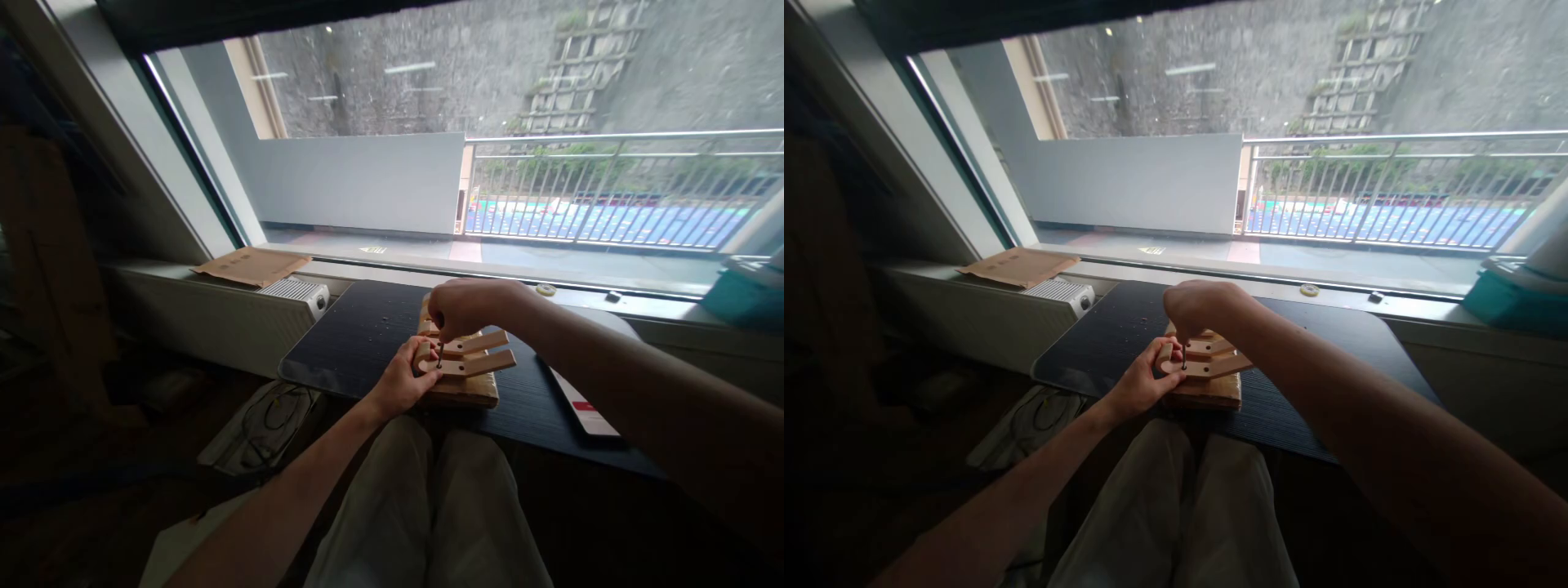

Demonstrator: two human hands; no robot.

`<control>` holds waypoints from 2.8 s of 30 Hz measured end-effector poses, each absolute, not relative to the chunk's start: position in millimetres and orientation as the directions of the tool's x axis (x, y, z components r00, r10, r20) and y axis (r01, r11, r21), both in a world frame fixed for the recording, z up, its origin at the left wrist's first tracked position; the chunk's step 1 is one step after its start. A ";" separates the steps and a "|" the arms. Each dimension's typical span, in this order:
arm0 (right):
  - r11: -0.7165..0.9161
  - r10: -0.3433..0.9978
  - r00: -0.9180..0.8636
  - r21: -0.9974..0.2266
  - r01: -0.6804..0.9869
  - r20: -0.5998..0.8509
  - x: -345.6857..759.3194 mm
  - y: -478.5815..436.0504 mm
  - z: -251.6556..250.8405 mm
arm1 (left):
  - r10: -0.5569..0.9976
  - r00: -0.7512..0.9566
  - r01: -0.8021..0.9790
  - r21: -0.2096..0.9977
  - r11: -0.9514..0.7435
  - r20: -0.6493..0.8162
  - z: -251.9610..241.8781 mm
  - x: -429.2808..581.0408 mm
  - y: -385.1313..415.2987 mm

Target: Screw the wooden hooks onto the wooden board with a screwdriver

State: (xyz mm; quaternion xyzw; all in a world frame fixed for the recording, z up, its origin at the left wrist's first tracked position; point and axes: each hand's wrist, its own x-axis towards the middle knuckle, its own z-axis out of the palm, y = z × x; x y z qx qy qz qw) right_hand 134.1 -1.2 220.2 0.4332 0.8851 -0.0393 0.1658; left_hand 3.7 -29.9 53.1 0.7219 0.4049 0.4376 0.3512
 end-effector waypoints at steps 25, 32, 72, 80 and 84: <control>0.569 0.776 -0.504 0.078 0.818 -0.379 126.6 8.8 218.7 | 0.880 0.318 0.233 0.871 -0.433 0.352 51.2 0.0 -27.1; 0.552 0.812 -0.492 0.139 0.822 -0.314 119.1 -0.8 217.0 | 0.856 0.385 0.187 0.880 -0.437 0.344 55.0 -1.0 -26.1; 0.584 0.802 -0.526 0.188 0.790 -0.281 125.8 1.8 208.3 | 0.890 0.370 0.060 0.949 -0.309 0.266 56.0 6.5 -27.9; 0.604 0.782 -0.553 0.130 0.786 -0.288 129.7 3.1 210.4 | 0.892 0.374 0.055 0.954 -0.295 0.255 60.0 6.5 -29.9; 0.594 0.787 -0.544 0.120 0.795 -0.291 130.8 4.6 210.2 | 0.890 0.374 0.057 0.951 -0.304 0.262 57.8 5.8 -28.9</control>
